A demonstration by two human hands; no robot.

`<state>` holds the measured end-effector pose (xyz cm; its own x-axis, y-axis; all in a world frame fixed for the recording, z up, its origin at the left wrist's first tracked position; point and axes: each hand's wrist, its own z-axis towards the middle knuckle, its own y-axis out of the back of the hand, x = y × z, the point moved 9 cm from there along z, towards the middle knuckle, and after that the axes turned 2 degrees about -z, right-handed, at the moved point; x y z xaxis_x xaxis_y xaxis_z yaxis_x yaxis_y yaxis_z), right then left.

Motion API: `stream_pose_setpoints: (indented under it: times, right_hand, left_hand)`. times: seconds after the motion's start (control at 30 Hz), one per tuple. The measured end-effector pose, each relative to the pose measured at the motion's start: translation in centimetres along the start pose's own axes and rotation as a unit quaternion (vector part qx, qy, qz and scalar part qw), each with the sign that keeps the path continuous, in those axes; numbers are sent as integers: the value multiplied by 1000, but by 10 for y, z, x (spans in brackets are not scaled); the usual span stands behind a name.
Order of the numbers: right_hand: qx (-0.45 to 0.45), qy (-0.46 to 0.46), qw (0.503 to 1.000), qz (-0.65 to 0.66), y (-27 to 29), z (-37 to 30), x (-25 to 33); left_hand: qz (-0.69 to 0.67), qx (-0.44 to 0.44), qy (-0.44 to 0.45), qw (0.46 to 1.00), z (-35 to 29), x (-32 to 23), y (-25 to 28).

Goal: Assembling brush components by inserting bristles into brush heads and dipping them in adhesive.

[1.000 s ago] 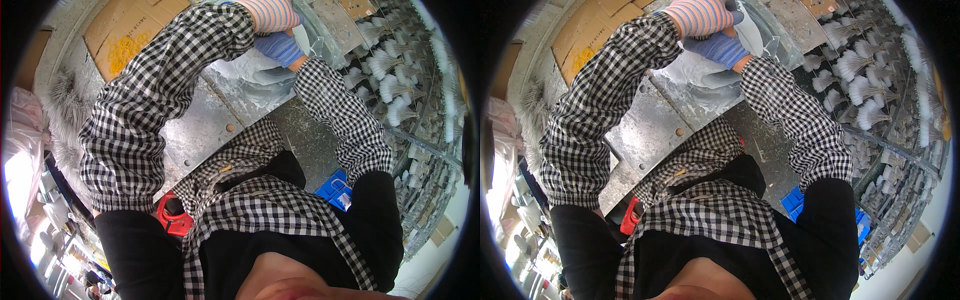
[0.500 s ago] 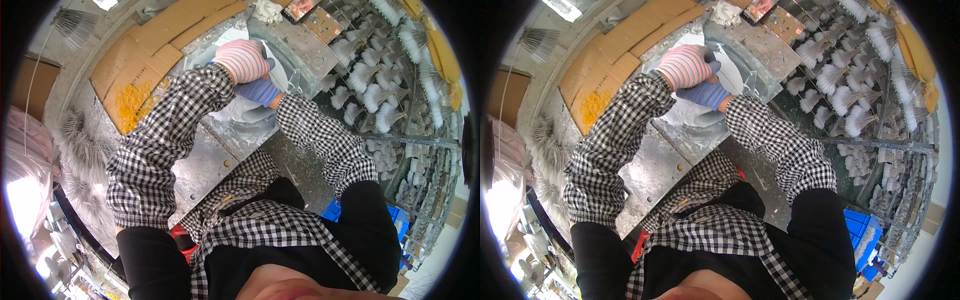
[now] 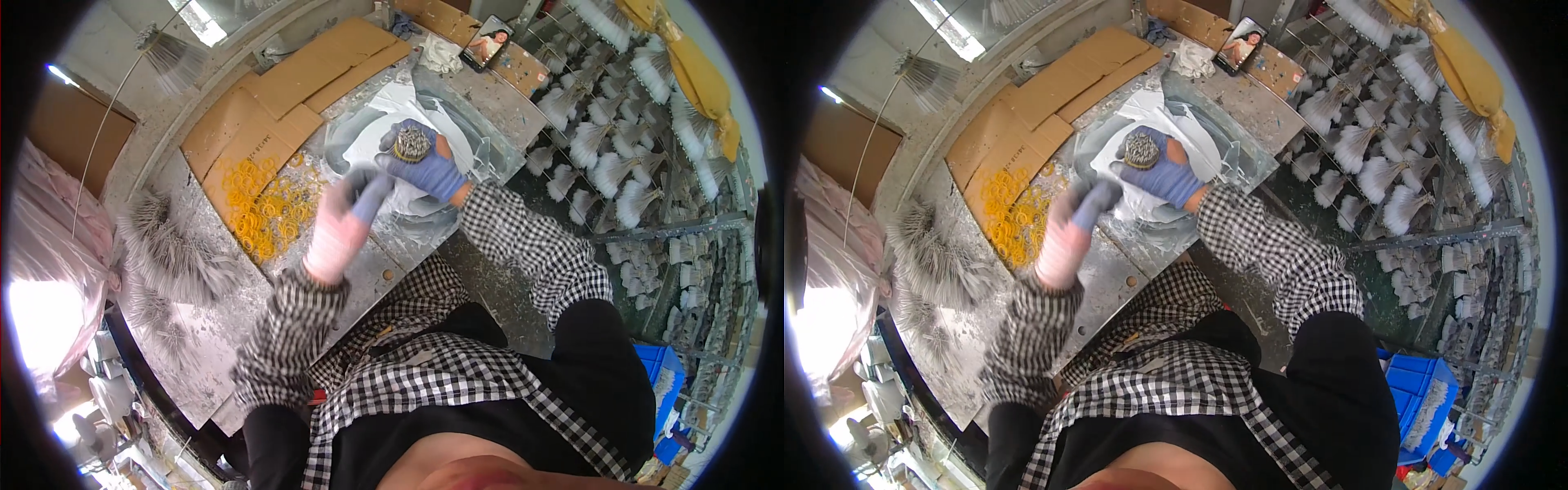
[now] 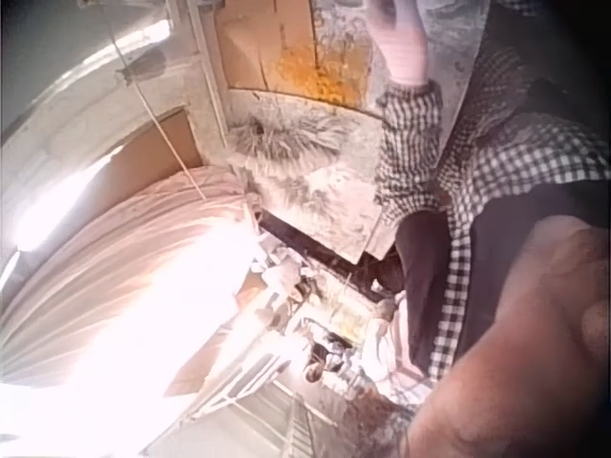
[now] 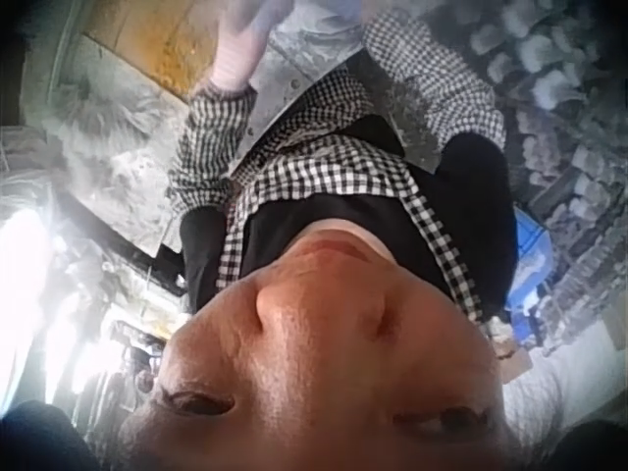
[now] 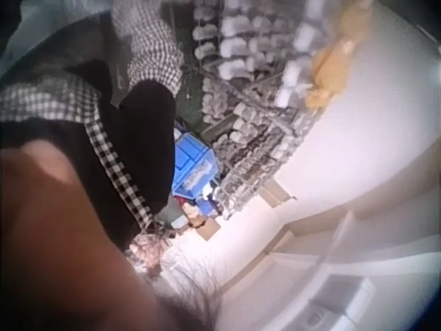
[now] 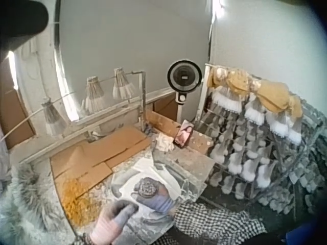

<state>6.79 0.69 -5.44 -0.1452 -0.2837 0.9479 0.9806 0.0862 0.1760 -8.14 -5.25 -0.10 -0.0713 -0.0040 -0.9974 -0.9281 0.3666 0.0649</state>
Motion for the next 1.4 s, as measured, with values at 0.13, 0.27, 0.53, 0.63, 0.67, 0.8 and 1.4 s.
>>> stream_pose_setpoints:
  times: [0.13,0.27,0.53,0.63,0.67,0.8,1.4]
  right_hand:
    - [-1,308,942,-136,-35,-21,120]
    - [109,359,887,-268,-98,-64,148]
    - [167,471,846,-185,-103,-167,142]
    - [182,403,881,-172,-98,-174,129]
    - [152,366,903,-164,-92,-169,124]
    - [119,333,926,-136,-75,-173,111]
    - [145,103,978,-111,-79,-170,61]
  left_hand:
    - [-249,61,184,949,-62,71,-23]
    - [-487,-18,114,866,-103,83,4]
    - [-66,-144,90,983,-157,96,68]
    - [374,-155,-13,914,-151,100,63]
    - [374,-155,-12,914,-150,99,61]
    - [535,-164,-49,827,-153,100,48]
    - [570,-46,-12,820,-141,76,10]
